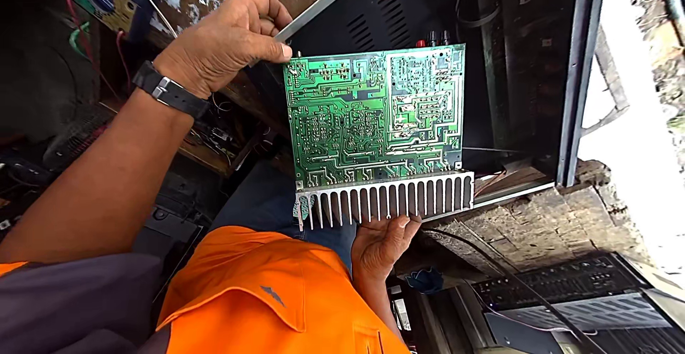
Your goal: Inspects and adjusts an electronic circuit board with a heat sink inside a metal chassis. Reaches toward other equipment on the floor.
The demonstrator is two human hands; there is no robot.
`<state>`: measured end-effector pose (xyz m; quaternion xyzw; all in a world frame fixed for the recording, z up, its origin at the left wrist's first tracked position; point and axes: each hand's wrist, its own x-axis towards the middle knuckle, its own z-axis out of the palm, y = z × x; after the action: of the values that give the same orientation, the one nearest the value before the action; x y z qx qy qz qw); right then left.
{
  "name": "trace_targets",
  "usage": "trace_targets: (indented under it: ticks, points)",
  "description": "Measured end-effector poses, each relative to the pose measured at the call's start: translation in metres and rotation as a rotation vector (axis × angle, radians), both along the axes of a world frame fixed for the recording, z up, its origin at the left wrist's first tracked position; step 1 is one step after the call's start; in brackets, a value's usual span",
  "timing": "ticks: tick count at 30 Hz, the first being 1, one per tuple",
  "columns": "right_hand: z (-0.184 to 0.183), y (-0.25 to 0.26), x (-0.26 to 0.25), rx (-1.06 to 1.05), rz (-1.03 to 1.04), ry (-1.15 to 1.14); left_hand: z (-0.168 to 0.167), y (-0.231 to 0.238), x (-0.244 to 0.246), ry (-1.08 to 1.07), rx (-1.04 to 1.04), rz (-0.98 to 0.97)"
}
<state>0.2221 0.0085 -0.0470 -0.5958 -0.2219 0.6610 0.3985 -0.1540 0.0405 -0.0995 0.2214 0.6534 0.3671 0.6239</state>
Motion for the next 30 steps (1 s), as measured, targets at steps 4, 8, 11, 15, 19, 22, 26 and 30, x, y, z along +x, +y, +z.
trace_targets:
  ticks: [4, 8, 11, 15, 19, 22, 26, 30]
  points:
    - [0.0, 0.003, 0.004, 0.008, 0.075, -0.069, 0.0, -0.003, -0.007, -0.016, 0.027, -0.077]
    - [-0.002, 0.007, 0.016, 0.108, 0.21, -0.264, 0.002, -0.002, -0.008, 0.032, 0.034, -0.117]
    - [0.003, 0.008, 0.024, 0.194, 0.306, -0.43, 0.0, -0.004, -0.008, 0.049, 0.054, -0.119]
    - [0.014, 0.01, 0.031, 0.286, 0.393, -0.519, 0.002, -0.009, -0.007, 0.066, 0.071, -0.119]
    - [0.02, 0.008, 0.035, 0.301, 0.449, -0.542, 0.0, -0.016, -0.004, 0.087, 0.104, -0.135]
    - [0.022, -0.013, 0.046, 0.131, 0.666, -0.442, 0.0, -0.02, -0.007, 0.073, 0.125, -0.148]
    - [0.013, -0.063, 0.092, -0.225, 0.895, -0.439, -0.003, -0.028, -0.007, 0.131, 0.109, -0.156]
    - [-0.003, -0.105, 0.156, -0.486, 0.783, -0.637, -0.013, -0.047, -0.016, 0.179, 0.067, -0.091]
